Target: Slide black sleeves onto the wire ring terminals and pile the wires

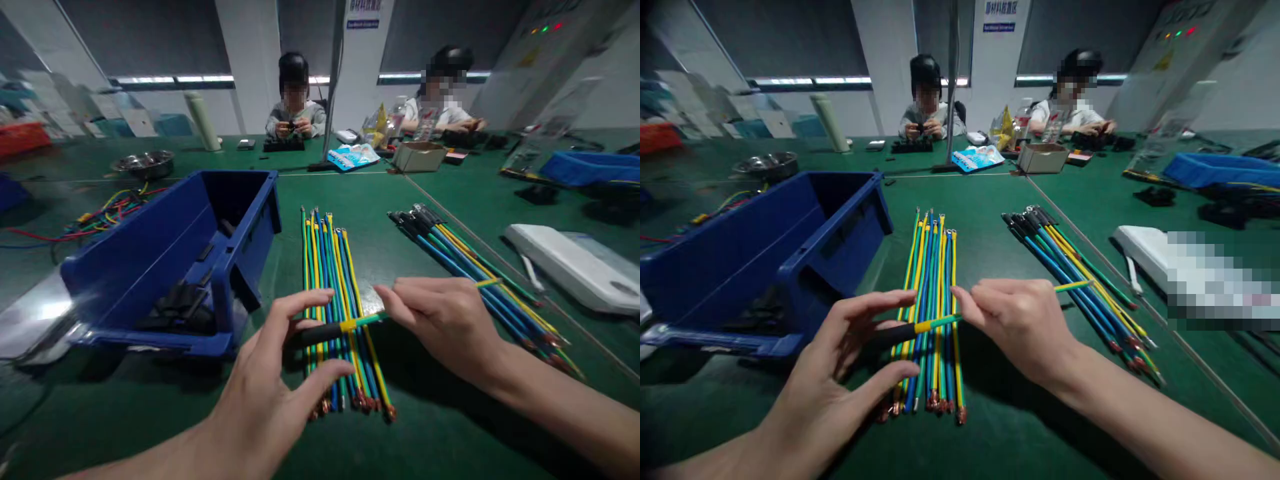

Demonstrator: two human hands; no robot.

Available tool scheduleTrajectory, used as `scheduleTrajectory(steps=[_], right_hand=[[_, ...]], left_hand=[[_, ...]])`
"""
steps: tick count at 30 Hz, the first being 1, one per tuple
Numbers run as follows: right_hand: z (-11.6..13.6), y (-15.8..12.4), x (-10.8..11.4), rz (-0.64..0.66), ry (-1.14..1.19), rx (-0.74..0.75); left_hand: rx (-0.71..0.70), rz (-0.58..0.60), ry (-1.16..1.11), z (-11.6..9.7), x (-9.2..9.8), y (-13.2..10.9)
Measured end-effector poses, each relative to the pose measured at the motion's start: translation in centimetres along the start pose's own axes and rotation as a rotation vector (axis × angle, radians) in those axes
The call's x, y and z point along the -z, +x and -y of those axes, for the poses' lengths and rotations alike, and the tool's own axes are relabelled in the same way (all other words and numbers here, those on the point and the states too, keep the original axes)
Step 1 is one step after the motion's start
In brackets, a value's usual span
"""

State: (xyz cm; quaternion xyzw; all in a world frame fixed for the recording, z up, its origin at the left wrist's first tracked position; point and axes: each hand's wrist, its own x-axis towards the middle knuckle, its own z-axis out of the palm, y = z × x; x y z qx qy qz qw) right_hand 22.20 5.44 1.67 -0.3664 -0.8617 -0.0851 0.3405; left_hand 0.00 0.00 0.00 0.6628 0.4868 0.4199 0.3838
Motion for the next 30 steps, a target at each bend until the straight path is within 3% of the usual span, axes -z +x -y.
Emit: scheduleTrajectory(steps=[7,12,15,20,30], right_hand=[[-2.2,0.1,0.4,-0.071,-0.073,-0.123],[-1.8,0.1,0.5,-0.068,-0.073,-0.128],[-1.7,0.0,0.6,-0.064,-0.078,-0.122],[-1.8,0.1,0.8,-0.047,-0.101,-0.104],[-0.8,-0.2,0.4,0.01,-0.027,-0.074]], left_hand=[[0.053,-0.054,-0.008,-0.1,0.5,0.7],[0.066,-0.067,-0.023,-0.2,0.5,0.4],[0.096,-0.013,0.033,-0.4,0.5,0.2],[0.027,0.05,0.066,-0.6,0.5,0.2],[0.152,0.051,-0.041,-1.3,0.8,0.8]])
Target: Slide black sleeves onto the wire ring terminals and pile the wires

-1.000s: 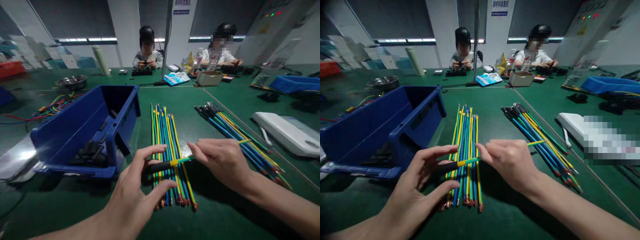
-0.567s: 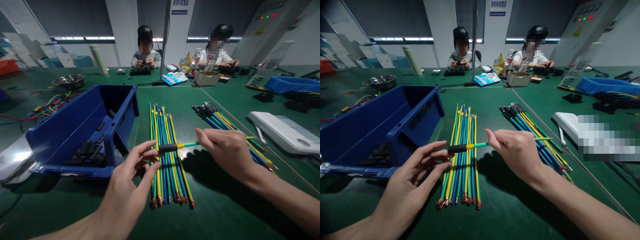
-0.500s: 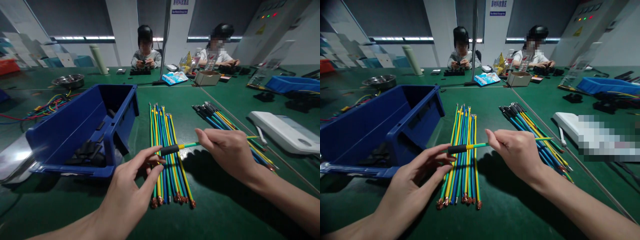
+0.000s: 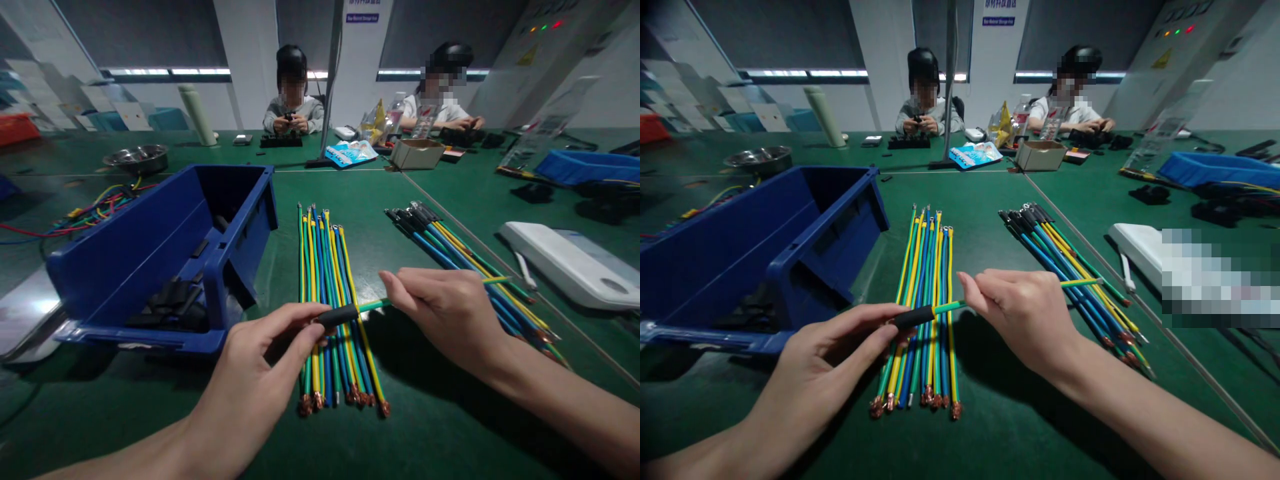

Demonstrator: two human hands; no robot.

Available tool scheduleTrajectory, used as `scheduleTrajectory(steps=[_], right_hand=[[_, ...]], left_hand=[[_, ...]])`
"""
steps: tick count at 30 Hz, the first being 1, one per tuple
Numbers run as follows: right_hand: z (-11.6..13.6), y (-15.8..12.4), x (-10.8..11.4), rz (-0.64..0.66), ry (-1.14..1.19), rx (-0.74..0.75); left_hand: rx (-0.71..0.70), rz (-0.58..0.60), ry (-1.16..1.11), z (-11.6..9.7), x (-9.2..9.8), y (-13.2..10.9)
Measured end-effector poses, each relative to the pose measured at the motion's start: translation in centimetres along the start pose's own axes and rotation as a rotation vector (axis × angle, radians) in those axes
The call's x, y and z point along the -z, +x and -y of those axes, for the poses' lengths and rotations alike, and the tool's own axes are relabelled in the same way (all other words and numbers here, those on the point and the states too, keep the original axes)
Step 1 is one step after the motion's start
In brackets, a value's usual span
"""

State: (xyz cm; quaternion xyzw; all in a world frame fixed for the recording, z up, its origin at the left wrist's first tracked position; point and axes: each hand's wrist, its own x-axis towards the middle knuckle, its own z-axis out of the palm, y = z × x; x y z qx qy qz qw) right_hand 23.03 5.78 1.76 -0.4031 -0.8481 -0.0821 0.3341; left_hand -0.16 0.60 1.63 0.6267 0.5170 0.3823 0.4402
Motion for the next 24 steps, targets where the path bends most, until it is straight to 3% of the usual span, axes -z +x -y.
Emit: scheduleTrajectory(steps=[7,15,20,24], right_hand=[[0.2,0.0,-0.4,0.035,0.023,-0.033],[0.2,-0.2,-0.7,0.062,0.033,-0.052],[0.5,0.1,-0.3,0.045,-0.012,-0.006],[0.7,0.4,0.1,0.004,-0.117,0.045]], left_hand=[[0.063,0.031,-0.206,-0.1,-0.2,0.2],[0.101,0.093,-0.211,-0.5,0.1,0.6],[0.135,0.088,-0.254,0.1,0.1,0.8],[0.149,0.147,-0.223,0.6,0.2,0.8]])
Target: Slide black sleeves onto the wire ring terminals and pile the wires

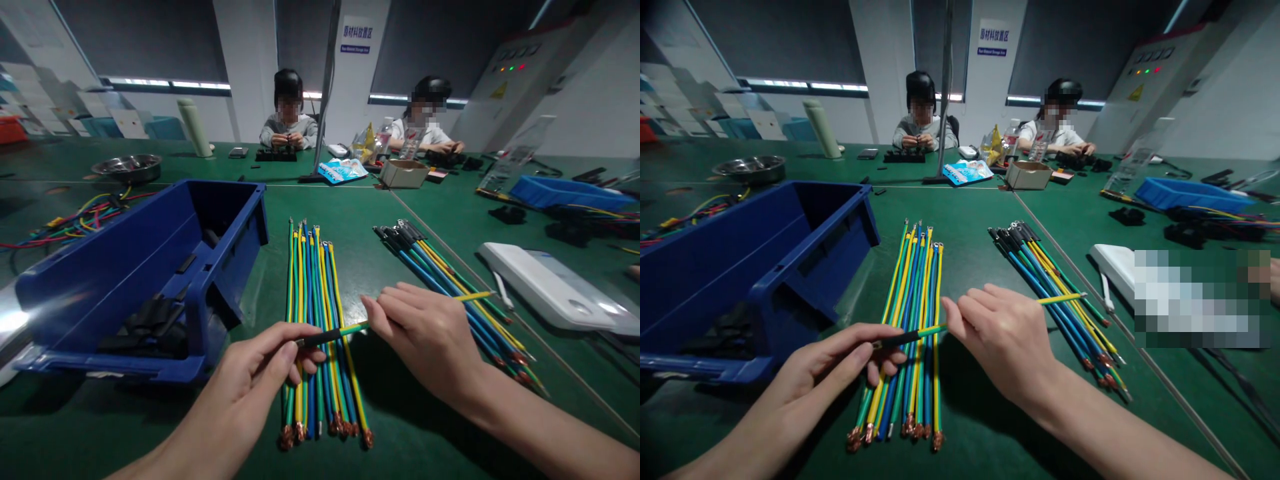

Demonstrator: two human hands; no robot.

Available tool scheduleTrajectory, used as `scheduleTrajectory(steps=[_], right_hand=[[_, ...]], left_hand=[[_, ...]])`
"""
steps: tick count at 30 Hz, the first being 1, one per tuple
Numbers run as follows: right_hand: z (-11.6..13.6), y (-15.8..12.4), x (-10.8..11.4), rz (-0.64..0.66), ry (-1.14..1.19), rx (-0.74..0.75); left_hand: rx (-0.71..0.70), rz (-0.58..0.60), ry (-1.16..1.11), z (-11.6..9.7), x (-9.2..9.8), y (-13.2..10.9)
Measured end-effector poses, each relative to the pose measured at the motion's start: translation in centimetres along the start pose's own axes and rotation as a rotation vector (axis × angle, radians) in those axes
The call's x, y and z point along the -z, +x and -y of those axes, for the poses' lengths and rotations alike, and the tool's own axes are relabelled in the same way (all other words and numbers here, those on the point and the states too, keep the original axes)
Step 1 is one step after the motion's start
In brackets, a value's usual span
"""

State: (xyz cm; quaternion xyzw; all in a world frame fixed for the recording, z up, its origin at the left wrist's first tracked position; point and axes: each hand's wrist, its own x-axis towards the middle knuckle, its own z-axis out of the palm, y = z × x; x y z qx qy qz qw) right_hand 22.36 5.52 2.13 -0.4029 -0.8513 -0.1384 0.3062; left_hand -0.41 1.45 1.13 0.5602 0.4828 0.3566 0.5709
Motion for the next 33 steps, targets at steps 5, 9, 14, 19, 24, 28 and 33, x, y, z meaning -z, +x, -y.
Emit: scheduleTrajectory(steps=[5,9,14,19,24,28,33], right_hand=[[0.0,0.2,-0.3,0.069,-0.068,-0.038],[0.2,0.0,-0.3,0.125,-0.022,-0.044],[0.1,-0.1,0.1,0.124,0.087,-0.063],[-0.4,0.0,0.2,0.179,0.125,-0.031],[-0.1,0.2,0.3,0.296,0.137,0.004],[0.4,-0.2,0.1,0.377,0.237,0.08],[0.9,-0.7,-0.2,0.3,0.192,0.137]], left_hand=[[0.003,-0.061,0.051,-0.1,0.1,0.2],[-0.015,-0.069,0.027,-0.2,-0.2,0.2],[0.025,-0.092,-0.065,-0.7,-0.5,0.6],[0.035,-0.063,-0.075,-1.0,-0.5,0.9],[0.021,-0.015,-0.097,-0.8,-0.5,0.7],[0.018,0.029,-0.093,-0.9,-0.4,0.6],[0.033,0.038,-0.08,-1.1,-0.2,0.7]])
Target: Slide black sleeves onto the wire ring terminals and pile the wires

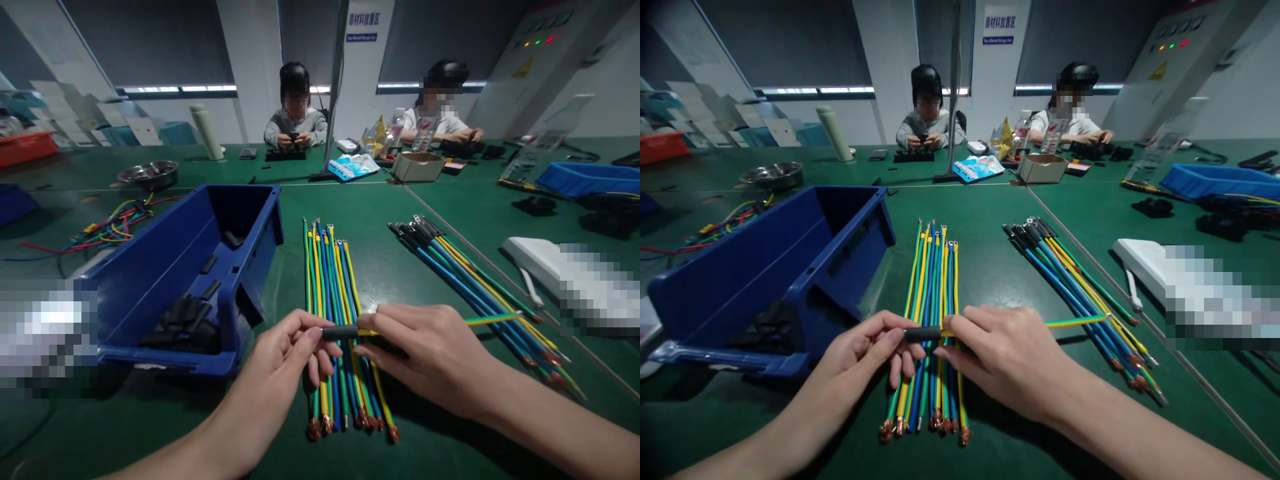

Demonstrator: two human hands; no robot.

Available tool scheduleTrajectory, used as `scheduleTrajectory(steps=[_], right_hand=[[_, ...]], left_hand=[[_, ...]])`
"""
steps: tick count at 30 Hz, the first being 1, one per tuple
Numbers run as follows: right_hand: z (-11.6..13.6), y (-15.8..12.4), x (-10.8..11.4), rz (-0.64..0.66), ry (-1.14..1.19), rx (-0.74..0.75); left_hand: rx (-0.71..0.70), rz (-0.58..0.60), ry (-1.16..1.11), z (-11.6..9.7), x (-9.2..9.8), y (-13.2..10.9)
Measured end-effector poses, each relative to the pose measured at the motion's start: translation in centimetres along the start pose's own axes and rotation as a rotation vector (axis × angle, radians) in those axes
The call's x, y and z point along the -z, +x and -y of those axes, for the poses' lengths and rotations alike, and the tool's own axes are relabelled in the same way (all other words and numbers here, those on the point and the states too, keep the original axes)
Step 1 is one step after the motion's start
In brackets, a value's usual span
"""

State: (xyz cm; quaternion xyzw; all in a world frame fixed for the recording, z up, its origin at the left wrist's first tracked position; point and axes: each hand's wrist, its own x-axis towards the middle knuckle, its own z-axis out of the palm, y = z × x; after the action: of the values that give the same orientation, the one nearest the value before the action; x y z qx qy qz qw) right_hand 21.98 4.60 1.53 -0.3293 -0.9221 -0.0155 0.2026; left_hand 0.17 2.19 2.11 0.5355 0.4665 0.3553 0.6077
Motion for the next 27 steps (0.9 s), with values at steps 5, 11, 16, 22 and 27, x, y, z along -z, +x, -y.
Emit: scheduleTrajectory(steps=[5,11,16,22,27], right_hand=[[-0.01,0.02,0.21,-0.045,-0.047,0.009],[-0.41,-0.26,0.15,-0.034,-0.043,0.058],[-0.21,-0.21,-0.01,0.002,0.039,0.023],[-0.51,-0.22,0.13,-0.036,-0.029,0.043],[-0.76,-0.1,0.1,-0.07,-0.051,0.058]], left_hand=[[0.007,-0.011,0.015,0.24,0.03,0.13],[0.019,-0.023,0.052,0.51,0.05,0.2],[0.028,-0.019,0.064,0.56,0.23,-0.11],[0.033,-0.054,0.041,0.52,-0.03,0.02],[0.034,-0.092,-0.018,0.79,-0.26,0.31]])
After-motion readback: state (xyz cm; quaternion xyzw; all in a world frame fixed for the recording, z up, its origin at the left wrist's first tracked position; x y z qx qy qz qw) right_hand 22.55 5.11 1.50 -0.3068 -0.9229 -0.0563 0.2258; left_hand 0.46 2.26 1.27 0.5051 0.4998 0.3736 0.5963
